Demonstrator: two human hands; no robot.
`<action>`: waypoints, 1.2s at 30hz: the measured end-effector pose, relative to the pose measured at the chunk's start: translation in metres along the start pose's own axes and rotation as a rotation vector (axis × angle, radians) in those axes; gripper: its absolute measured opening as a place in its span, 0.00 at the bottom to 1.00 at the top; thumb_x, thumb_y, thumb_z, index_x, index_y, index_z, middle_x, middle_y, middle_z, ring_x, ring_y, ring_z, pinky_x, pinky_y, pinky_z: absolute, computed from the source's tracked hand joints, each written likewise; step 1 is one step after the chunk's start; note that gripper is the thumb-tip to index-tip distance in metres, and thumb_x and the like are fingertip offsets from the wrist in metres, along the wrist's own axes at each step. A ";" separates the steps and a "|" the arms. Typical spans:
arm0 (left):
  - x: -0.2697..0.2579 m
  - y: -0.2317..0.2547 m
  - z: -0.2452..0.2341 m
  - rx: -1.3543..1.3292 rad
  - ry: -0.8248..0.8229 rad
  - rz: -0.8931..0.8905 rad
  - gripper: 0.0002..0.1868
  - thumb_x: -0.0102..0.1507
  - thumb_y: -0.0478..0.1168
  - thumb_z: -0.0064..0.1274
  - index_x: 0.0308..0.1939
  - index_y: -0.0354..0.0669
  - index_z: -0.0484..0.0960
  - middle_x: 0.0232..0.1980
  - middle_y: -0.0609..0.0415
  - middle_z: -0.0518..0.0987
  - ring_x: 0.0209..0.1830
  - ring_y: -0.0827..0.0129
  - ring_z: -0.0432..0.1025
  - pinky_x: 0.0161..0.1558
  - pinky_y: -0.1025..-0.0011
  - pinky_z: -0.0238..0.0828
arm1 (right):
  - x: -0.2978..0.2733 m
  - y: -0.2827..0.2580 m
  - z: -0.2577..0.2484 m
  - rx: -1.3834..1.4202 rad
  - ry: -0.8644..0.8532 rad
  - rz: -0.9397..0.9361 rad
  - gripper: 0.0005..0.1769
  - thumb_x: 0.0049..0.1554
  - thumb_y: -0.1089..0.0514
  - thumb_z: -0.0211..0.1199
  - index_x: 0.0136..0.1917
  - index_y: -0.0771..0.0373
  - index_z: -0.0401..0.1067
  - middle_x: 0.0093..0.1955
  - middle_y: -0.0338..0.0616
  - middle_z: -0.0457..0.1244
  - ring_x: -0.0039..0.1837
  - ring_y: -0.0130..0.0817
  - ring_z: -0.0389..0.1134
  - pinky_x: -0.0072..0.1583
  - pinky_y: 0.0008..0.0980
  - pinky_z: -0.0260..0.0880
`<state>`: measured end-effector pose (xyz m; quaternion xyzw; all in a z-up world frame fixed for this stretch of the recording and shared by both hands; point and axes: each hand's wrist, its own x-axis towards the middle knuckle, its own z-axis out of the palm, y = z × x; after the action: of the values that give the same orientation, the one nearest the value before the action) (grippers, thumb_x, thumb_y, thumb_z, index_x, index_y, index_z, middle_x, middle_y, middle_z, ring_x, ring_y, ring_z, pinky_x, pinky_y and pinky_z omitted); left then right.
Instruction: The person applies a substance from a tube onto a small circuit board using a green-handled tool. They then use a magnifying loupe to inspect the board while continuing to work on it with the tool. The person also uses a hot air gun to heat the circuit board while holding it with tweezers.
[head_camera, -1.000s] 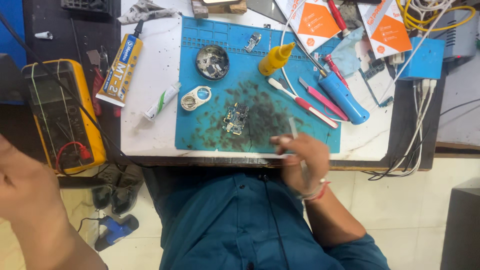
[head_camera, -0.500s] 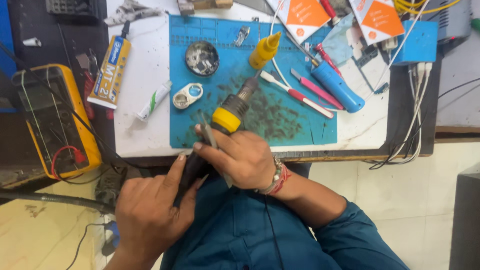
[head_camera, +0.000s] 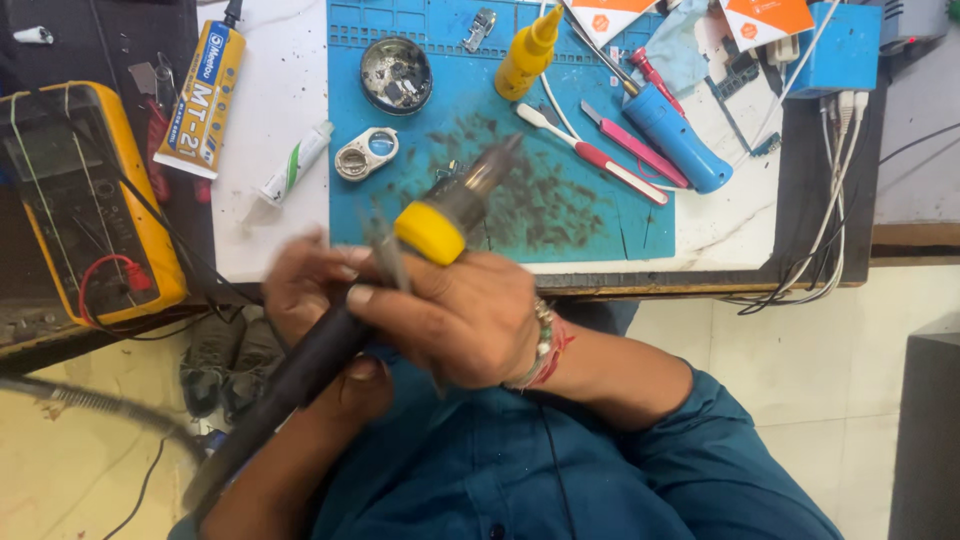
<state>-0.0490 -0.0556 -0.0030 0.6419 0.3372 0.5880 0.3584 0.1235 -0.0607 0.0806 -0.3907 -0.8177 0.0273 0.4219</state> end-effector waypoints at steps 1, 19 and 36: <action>0.009 -0.005 0.005 0.045 0.067 0.097 0.40 0.70 0.71 0.36 0.67 0.38 0.60 0.68 0.44 0.63 0.65 0.62 0.68 0.63 0.65 0.70 | -0.002 -0.005 0.002 0.039 -0.007 0.004 0.19 0.60 0.64 0.71 0.64 0.60 0.72 0.64 0.54 0.68 0.47 0.37 0.75 0.45 0.33 0.71; 0.149 -0.004 0.031 -0.643 -0.222 -0.088 0.09 0.77 0.35 0.51 0.44 0.36 0.69 0.29 0.48 0.74 0.26 0.66 0.74 0.37 0.63 0.81 | -0.080 0.047 -0.017 -0.019 0.095 0.665 0.14 0.62 0.67 0.62 0.62 0.69 0.72 0.50 0.51 0.71 0.49 0.39 0.74 0.53 0.31 0.72; 0.167 -0.027 0.037 -0.725 -0.416 -0.408 0.12 0.73 0.29 0.53 0.35 0.38 0.70 0.25 0.55 0.73 0.20 0.75 0.70 0.29 0.73 0.73 | -0.078 0.056 -0.003 0.033 0.127 0.664 0.14 0.57 0.71 0.71 0.57 0.70 0.75 0.54 0.56 0.70 0.53 0.44 0.74 0.54 0.31 0.73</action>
<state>0.0008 0.0992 0.0575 0.5001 0.1502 0.4443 0.7280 0.1867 -0.0742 0.0087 -0.6296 -0.6174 0.1521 0.4464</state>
